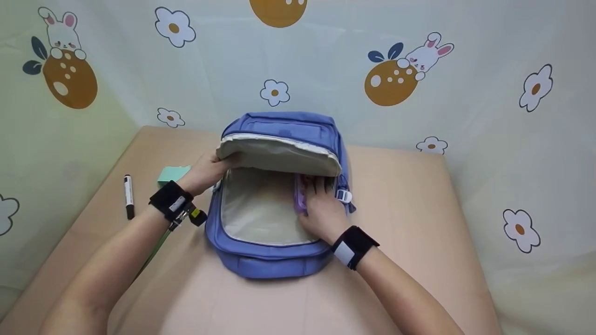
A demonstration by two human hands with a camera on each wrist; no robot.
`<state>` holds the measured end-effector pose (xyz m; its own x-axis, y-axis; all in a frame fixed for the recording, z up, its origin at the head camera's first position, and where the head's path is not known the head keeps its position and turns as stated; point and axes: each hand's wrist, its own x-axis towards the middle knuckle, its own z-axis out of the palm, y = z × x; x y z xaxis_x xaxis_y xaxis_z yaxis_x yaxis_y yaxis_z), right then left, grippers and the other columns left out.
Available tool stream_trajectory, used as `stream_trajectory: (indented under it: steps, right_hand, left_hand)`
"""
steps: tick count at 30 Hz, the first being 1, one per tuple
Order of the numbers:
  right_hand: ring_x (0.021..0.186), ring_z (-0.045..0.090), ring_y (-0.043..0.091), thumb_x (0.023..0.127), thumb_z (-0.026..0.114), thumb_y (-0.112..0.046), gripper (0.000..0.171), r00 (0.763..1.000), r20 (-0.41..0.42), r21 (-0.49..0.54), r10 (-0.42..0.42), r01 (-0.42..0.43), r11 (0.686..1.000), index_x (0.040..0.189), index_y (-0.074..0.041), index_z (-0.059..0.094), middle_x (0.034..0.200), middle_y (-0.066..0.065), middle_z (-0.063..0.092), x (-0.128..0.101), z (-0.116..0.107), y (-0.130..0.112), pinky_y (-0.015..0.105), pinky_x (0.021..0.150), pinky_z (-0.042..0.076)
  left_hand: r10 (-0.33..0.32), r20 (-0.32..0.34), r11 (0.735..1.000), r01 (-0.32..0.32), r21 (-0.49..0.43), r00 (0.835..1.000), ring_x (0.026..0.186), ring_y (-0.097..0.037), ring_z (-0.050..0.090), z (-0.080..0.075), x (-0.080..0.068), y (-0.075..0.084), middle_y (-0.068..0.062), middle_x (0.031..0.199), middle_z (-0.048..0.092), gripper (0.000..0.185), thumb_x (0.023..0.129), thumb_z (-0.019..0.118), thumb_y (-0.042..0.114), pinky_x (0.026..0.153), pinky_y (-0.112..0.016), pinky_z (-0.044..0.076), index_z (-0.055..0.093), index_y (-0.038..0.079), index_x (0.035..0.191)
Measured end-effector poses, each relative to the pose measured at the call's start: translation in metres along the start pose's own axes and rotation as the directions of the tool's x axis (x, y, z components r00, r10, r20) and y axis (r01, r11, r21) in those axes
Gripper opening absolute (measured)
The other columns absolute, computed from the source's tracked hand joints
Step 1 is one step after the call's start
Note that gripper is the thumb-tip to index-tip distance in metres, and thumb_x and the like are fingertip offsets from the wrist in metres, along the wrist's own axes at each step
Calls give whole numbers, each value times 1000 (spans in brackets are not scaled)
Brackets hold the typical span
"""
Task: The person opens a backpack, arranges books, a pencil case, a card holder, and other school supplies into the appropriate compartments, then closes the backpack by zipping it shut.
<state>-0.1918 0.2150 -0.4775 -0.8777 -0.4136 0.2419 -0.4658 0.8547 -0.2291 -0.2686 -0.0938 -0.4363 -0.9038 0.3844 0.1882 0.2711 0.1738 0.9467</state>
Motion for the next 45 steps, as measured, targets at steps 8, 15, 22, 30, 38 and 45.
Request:
stream_trajectory:
  steps: [8,15,22,30,38,45]
  right_hand:
    - [81,69,37,88,81,-34,49,985,-167,-66,-38,27,997,123,0,69,110,17,68,3,0,9,55,66,56]
    - [66,62,21,93,74,-28,22,973,-231,39,1,8,999,80,-10,72,84,4,70,-10,-21,27,42,56,50]
    - [91,64,28,88,79,-14,27,909,-396,227,132,-42,973,108,0,67,102,13,67,-17,-38,66,44,74,53]
    - [140,44,31,93,78,-26,60,970,-153,504,187,-87,859,146,-12,54,148,11,53,3,-31,86,53,115,33]
    - [129,56,28,96,73,-35,47,970,-68,615,233,-143,776,136,-11,66,136,10,65,19,-27,72,48,109,43]
    - [109,67,23,97,69,-45,49,948,-11,623,318,-242,744,129,-9,70,122,11,71,25,-30,65,34,89,54]
  left_hand:
    - [-13,4,1000,13,-20,1000,124,-22,60,-1,0,-1,-8,132,67,34,103,61,18,108,-38,44,65,4,134]
    - [-28,6,999,29,-42,1000,123,-22,60,-1,1,0,-8,132,67,34,103,61,19,108,-37,44,64,4,134]
    - [-39,2,999,39,-38,999,123,-22,61,-2,1,3,-9,133,66,34,103,62,19,107,-38,45,64,5,134]
    - [-71,12,996,71,-46,997,122,-22,60,0,0,2,-10,131,67,31,103,60,14,107,-38,45,65,1,131]
    - [-80,10,996,80,-50,997,121,-22,61,0,-1,3,-9,131,67,29,103,61,14,108,-38,44,67,2,129]
    - [-87,12,996,88,-35,996,121,-21,62,-2,-4,1,-9,131,67,32,103,60,15,108,-36,44,65,3,132]
